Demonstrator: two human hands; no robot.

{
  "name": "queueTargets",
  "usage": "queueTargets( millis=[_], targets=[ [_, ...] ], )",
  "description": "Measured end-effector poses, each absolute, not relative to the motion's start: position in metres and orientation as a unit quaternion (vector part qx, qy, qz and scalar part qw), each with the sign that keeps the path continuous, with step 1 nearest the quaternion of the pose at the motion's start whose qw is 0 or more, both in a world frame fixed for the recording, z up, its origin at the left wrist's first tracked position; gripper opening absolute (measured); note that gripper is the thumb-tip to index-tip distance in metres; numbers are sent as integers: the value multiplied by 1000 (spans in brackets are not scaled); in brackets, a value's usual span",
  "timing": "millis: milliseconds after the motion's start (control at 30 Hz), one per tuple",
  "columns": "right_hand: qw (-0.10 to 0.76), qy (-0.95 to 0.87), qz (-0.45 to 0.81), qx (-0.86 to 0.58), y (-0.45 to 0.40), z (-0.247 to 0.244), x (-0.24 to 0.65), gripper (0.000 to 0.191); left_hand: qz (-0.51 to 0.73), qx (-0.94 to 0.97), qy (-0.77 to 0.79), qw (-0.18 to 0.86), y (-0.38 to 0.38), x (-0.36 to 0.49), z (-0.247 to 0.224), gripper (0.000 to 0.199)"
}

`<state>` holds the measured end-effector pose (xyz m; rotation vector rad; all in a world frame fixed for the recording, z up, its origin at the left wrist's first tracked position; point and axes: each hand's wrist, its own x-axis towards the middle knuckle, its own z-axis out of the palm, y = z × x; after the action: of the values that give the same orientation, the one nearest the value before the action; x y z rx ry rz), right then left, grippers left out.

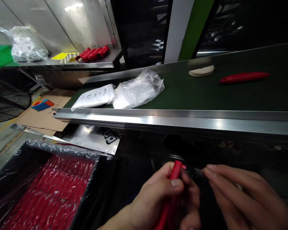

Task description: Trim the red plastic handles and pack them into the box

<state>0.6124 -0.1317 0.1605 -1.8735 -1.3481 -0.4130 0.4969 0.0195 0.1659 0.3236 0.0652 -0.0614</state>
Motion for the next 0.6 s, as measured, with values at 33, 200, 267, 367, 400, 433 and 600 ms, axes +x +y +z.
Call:
queueTargets(
  millis=[33,200,267,367,400,433,600],
  targets=[
    [371,-552,-168,-728,-132,161,612,61,-33,161,43,985,20,497,167,15],
    [323,-586,-181,-721,-134,162,615,64,-28,164,107,980,18,497,183,19],
    [310,-588,-183,-724,-135,162,618,62,-31,156,97,982,17,498,186,21],
    [297,-589,-184,-729,-137,160,621,60,-36,149,85,985,16,498,185,21],
    [294,-588,-187,-729,-138,159,621,59,-36,142,86,985,16,497,183,21],
    [292,-588,-190,-730,-139,159,622,58,-37,135,88,986,15,496,181,22],
    [295,-572,-180,-744,-137,159,614,55,-48,86,99,990,10,491,168,30]
  ],
)
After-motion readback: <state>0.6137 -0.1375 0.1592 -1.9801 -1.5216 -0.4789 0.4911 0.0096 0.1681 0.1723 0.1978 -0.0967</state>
